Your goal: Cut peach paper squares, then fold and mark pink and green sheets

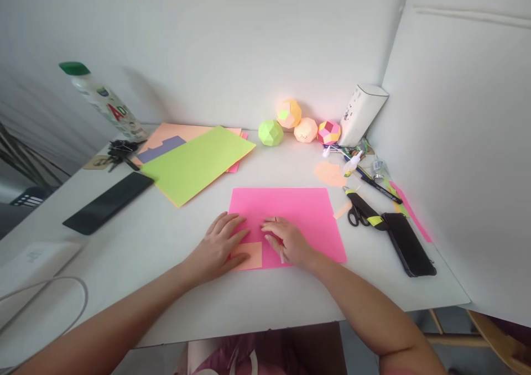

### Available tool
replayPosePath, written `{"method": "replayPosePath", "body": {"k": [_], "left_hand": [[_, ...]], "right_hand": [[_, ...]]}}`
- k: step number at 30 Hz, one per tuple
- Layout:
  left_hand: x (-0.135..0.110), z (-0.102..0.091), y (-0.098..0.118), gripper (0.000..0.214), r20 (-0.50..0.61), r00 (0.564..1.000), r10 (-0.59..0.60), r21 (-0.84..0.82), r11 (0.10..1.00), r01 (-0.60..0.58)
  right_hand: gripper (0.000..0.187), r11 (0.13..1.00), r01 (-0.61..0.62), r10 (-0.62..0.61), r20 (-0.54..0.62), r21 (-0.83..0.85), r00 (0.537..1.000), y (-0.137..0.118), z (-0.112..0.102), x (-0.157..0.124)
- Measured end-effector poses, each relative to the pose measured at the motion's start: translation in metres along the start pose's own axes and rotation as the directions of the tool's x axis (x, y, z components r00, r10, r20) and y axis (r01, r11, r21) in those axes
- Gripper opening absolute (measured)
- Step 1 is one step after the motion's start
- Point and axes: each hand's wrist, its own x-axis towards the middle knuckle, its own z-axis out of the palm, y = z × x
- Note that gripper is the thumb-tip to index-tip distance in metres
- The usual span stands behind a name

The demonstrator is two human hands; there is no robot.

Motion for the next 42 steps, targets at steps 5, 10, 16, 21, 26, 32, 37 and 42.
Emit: {"method": "replayPosePath", "body": {"k": [5, 10, 16, 21, 26, 32, 37, 42], "left_hand": [[0.022, 0.011, 0.018, 0.038, 0.031, 0.998, -0.047, -0.104, 0.993, 0.05], [0.039, 0.021, 0.021, 0.033, 0.019, 0.99, -0.137, -0.179, 0.974, 0.138], [0.033, 0.017, 0.009, 0.033, 0.037, 0.986, -0.166, -0.309, 0.936, 0.169], [0.03, 0.009, -0.002, 0.01, 0.095, 0.985, -0.145, -0.41, 0.896, 0.172], [0.031, 0.004, -0.006, 0.015, 0.223, 0.971, -0.086, -0.426, 0.887, 0.176], [0.029, 0.001, -0.007, 0.025, 0.308, 0.95, -0.05, -0.42, 0.889, 0.182], [0.03, 0.0, -0.009, 0.027, 0.325, 0.945, -0.034, -0.433, 0.883, 0.18], [0.03, -0.002, -0.011, 0.026, 0.323, 0.946, -0.018, -0.437, 0.884, 0.167]], "right_hand": [[0.025, 0.999, 0.044, -0.044, 0.002, 0.004, 0.999, 0.001, -0.001, 0.002], [0.032, 0.999, 0.048, -0.048, 0.007, -0.008, 0.999, 0.003, -0.005, 0.001], [0.015, 0.983, 0.167, -0.159, 0.094, -0.077, 0.983, 0.009, -0.008, -0.004], [0.015, 0.951, 0.271, -0.244, 0.173, -0.148, 0.954, 0.009, -0.014, -0.006], [0.014, 0.93, 0.279, -0.241, 0.173, -0.24, 0.955, 0.003, -0.015, -0.011], [0.014, 0.911, 0.25, -0.212, 0.148, -0.329, 0.966, -0.007, -0.007, -0.014], [0.012, 0.903, 0.252, -0.209, 0.155, -0.348, 0.965, -0.011, -0.005, -0.014], [0.011, 0.902, 0.251, -0.207, 0.157, -0.352, 0.966, -0.009, -0.004, -0.014]]}}
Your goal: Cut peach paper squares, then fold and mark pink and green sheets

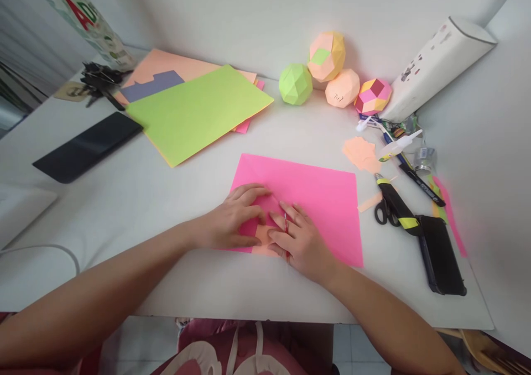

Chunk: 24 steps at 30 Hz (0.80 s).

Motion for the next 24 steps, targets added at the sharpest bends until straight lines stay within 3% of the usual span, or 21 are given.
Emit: {"method": "replayPosePath", "body": {"k": [24], "left_hand": [[0.0015, -0.006, 0.0019, 0.022, 0.014, 1.0, -0.004, -0.041, 0.999, 0.004]], "right_hand": [[0.012, 0.999, 0.005, -0.004, 0.009, -0.049, 1.0, -0.0024, -0.0018, 0.0047]]}}
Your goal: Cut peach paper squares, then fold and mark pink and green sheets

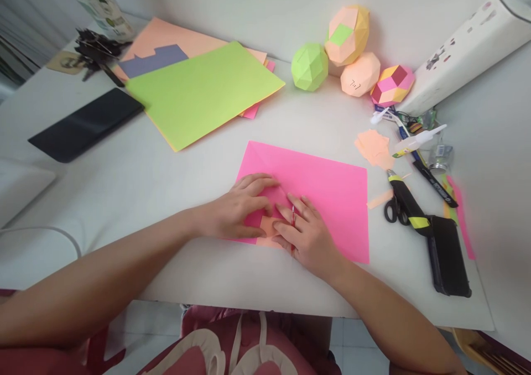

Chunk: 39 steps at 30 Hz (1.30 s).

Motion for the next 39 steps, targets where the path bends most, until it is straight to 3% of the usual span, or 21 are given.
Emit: {"method": "replayPosePath", "body": {"k": [27, 36, 39], "left_hand": [[0.0004, 0.0003, -0.0004, 0.022, -0.001, 1.0, 0.01, 0.015, 1.0, -0.01], [-0.0017, 0.0002, 0.0036, 0.008, -0.03, 0.987, 0.161, 0.093, 0.983, -0.157], [-0.0018, -0.0013, 0.0078, 0.013, 0.009, 0.986, 0.168, 0.106, 0.98, -0.168]], "right_hand": [[0.011, 0.999, 0.038, -0.038, -0.036, -0.018, 0.999, -0.0005, -0.001, 0.0026], [0.013, 1.0, 0.012, -0.012, -0.008, -0.028, 1.0, -0.001, -0.0007, 0.0014], [0.014, 1.0, 0.011, -0.011, -0.01, -0.024, 1.0, -0.0002, 0.0, 0.0004]]}}
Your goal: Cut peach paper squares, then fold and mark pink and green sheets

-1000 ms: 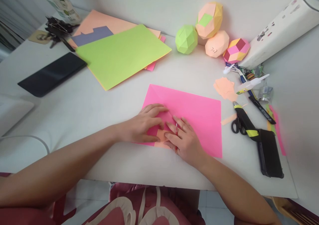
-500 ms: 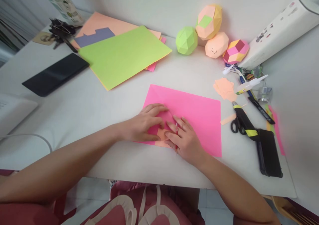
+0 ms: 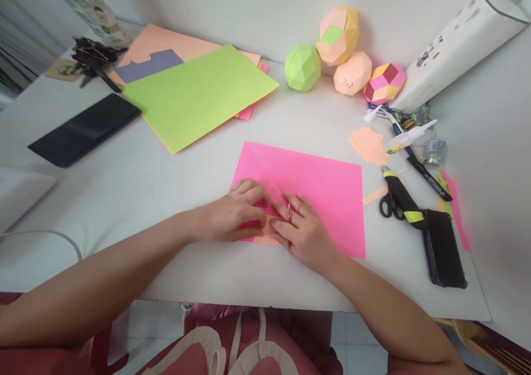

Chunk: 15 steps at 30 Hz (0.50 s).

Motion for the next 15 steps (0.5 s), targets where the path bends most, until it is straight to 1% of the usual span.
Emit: {"method": "replayPosePath", "body": {"k": [3, 5, 10, 15], "left_hand": [[0.0009, -0.0007, 0.0011, 0.018, 0.058, 0.998, 0.016, -0.014, 1.0, -0.015], [0.0013, -0.0004, -0.0001, 0.018, 0.075, 0.997, 0.015, -0.041, 0.999, -0.012], [0.0014, 0.0008, -0.0041, 0.012, 0.071, 0.997, -0.009, -0.102, 0.995, 0.016], [0.0011, 0.0, -0.0041, 0.013, 0.068, 0.998, -0.016, -0.12, 0.992, 0.024]], "right_hand": [[0.015, 1.0, -0.004, 0.004, 0.006, 0.001, 1.0, 0.0006, 0.0007, -0.0009], [0.014, 1.0, -0.01, 0.01, 0.012, 0.004, 1.0, 0.0007, 0.001, -0.0012], [0.012, 1.0, -0.012, 0.012, 0.003, 0.013, 1.0, 0.0005, 0.0019, -0.0018], [0.012, 1.0, -0.026, 0.026, 0.005, 0.016, 1.0, 0.0006, 0.0026, -0.0026]]}}
